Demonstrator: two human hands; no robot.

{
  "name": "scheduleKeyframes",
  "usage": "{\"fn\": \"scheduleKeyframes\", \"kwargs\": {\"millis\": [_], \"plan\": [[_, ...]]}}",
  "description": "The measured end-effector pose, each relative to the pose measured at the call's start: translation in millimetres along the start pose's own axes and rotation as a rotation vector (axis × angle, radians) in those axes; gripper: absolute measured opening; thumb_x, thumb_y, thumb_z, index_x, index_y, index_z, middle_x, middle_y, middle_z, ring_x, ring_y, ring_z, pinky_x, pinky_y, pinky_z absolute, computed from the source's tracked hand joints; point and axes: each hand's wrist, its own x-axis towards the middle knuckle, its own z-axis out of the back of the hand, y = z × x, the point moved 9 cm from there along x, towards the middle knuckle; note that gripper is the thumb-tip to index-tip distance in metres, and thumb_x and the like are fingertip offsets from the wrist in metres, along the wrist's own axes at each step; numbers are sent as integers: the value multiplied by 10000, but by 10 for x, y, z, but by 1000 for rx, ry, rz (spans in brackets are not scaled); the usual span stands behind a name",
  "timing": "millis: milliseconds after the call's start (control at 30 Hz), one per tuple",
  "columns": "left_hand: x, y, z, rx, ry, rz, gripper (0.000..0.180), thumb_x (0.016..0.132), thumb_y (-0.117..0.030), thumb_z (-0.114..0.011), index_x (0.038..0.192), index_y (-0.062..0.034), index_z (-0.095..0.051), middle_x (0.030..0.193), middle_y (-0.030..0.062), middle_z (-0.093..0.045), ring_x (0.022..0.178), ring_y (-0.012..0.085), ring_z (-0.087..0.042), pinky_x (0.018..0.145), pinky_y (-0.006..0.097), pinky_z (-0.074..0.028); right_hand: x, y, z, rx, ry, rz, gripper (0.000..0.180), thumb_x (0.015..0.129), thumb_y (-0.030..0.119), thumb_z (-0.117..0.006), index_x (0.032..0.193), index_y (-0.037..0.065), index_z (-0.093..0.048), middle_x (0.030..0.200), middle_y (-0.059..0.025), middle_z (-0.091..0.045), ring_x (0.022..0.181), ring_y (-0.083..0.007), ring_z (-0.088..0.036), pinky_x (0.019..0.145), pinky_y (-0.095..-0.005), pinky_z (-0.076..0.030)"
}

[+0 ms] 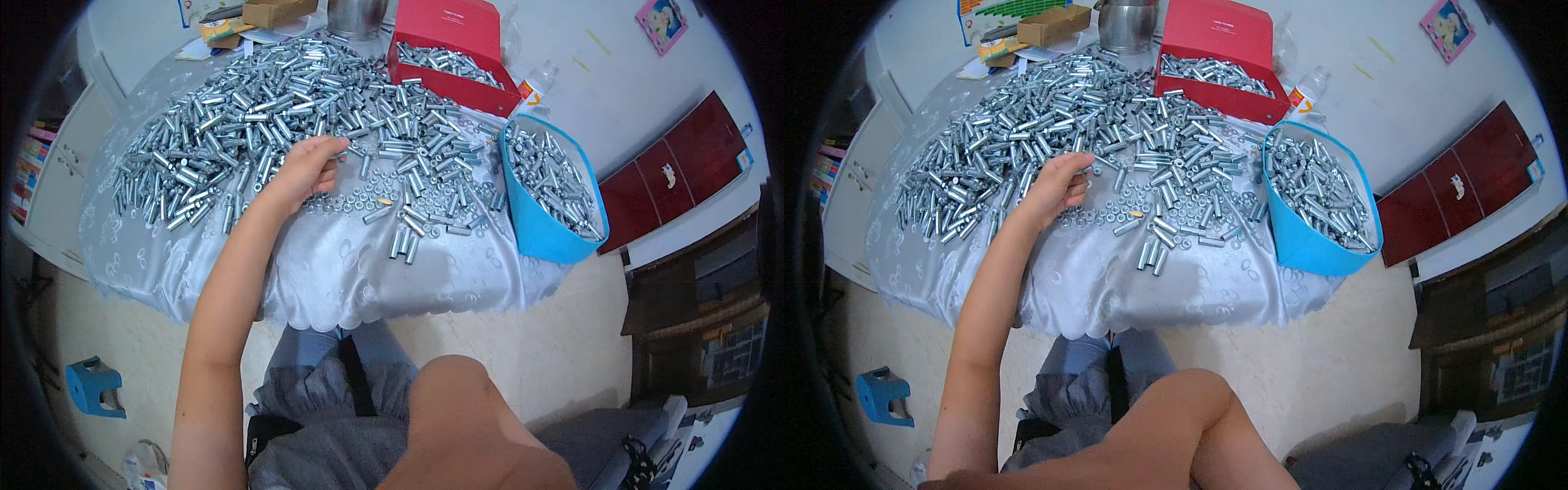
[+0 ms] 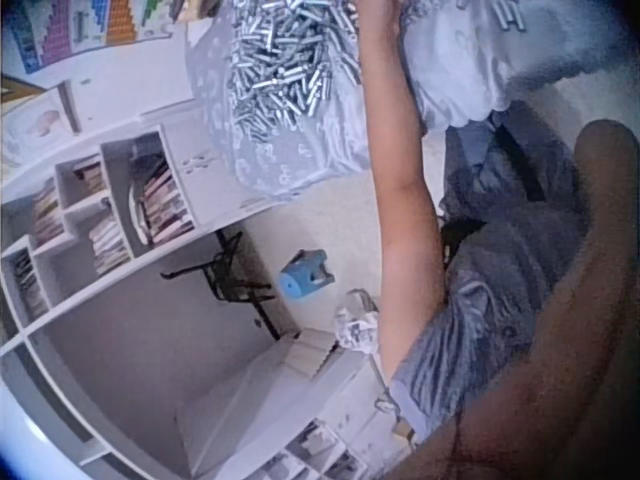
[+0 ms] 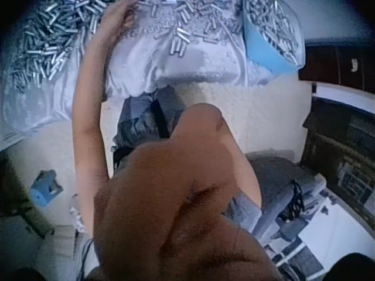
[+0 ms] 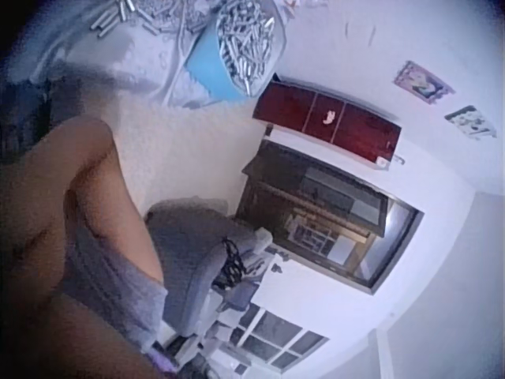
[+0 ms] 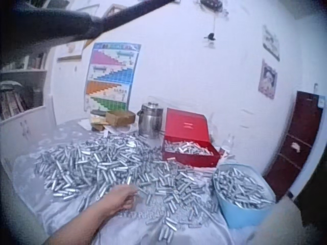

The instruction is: The person sits at a table covered with a white cloth and repeatedly picks up small metal cylindrical fasteners and washers. They insert the washers into the fasteners by hand and place the assembled units into a blue plastic bin on the right side of the table.

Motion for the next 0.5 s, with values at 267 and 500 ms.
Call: {"fn": "scheduleKeyframes", "kwargs": {"millis": [267,500], "plan": [[1,-8,63,31,-45,-6,215,829,-229,-570,693,-106,-457,514,-73,-279,411,38,-241,376,204,-210,-37,-123,43,73,-38,-16,190,834,125,-529,959,-13,-492,862,-97,-559,789,-160,-540,705,-280,-438],[12,-7,11,30,-12,-8,207,826,-216,-579,690,-92,-484,512,-74,-302,422,36,-265,394,204,-250,-76,-176,18,93,-41,-32,202,834,161,-536,940,-4,-488,841,-96,-555,770,-162,-532,693,-281,-430]]}}
